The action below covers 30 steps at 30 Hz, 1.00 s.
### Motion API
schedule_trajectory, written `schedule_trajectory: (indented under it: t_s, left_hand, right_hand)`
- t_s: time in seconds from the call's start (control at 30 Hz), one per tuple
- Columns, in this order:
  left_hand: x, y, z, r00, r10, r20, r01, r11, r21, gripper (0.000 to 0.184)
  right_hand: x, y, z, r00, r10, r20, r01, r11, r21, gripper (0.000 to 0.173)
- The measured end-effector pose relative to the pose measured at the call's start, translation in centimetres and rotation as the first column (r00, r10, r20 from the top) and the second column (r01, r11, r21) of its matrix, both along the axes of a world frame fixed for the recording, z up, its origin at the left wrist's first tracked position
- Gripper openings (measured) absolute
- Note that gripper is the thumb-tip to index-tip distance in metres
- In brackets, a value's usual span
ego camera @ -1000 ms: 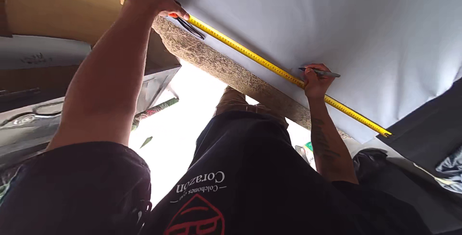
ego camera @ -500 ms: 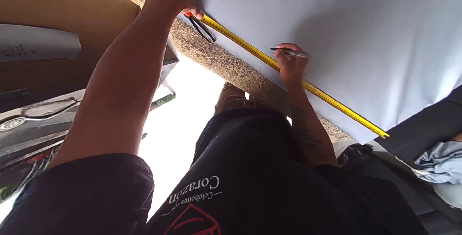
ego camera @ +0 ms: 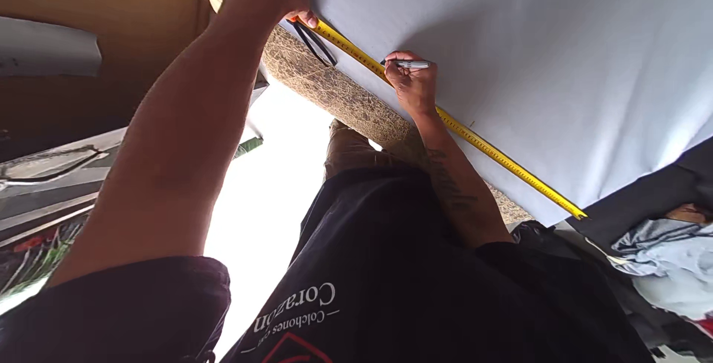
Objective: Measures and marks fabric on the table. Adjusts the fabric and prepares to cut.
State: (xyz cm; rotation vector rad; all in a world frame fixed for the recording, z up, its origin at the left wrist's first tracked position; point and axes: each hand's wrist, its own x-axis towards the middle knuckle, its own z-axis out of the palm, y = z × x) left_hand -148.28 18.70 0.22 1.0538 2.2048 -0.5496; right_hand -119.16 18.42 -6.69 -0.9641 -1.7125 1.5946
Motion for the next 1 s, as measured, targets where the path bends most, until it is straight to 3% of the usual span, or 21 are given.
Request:
schedule_trajectory:
  t_s: [0.63,0.77,0.9,1.0]
  left_hand:
    - [0.5,0.7,1.6,0.999,-0.019,-0.031,0.018,1.0,-0.024,0.079]
    - [0.4,0.8,1.8,0.999,-0.037,-0.039,0.037,0.999,-0.015,0.076]
    - [1.0,0.8,2.4,0.999,-0.031,-0.033,0.03,0.999,-0.029,0.075]
    - [0.3,0.5,3.0,1.0,-0.03,0.006,0.03,1.0,0.008,0.073]
  right_hand:
    - [-0.2,-0.2,0.2,0.997,-0.073,0.024,0.073,0.997,0.019,0.009]
    - [-1.7,0.1,1.1,0.969,-0.236,-0.077,0.23,0.97,-0.082,0.01]
    - [-4.5,-1.4,0.8,0.941,-0.244,-0.234,0.192,0.956,-0.224,0.008]
    - [-4.7,-2.0,-0.4,0.959,-0.181,-0.22,0.139,0.972,-0.191,0.009]
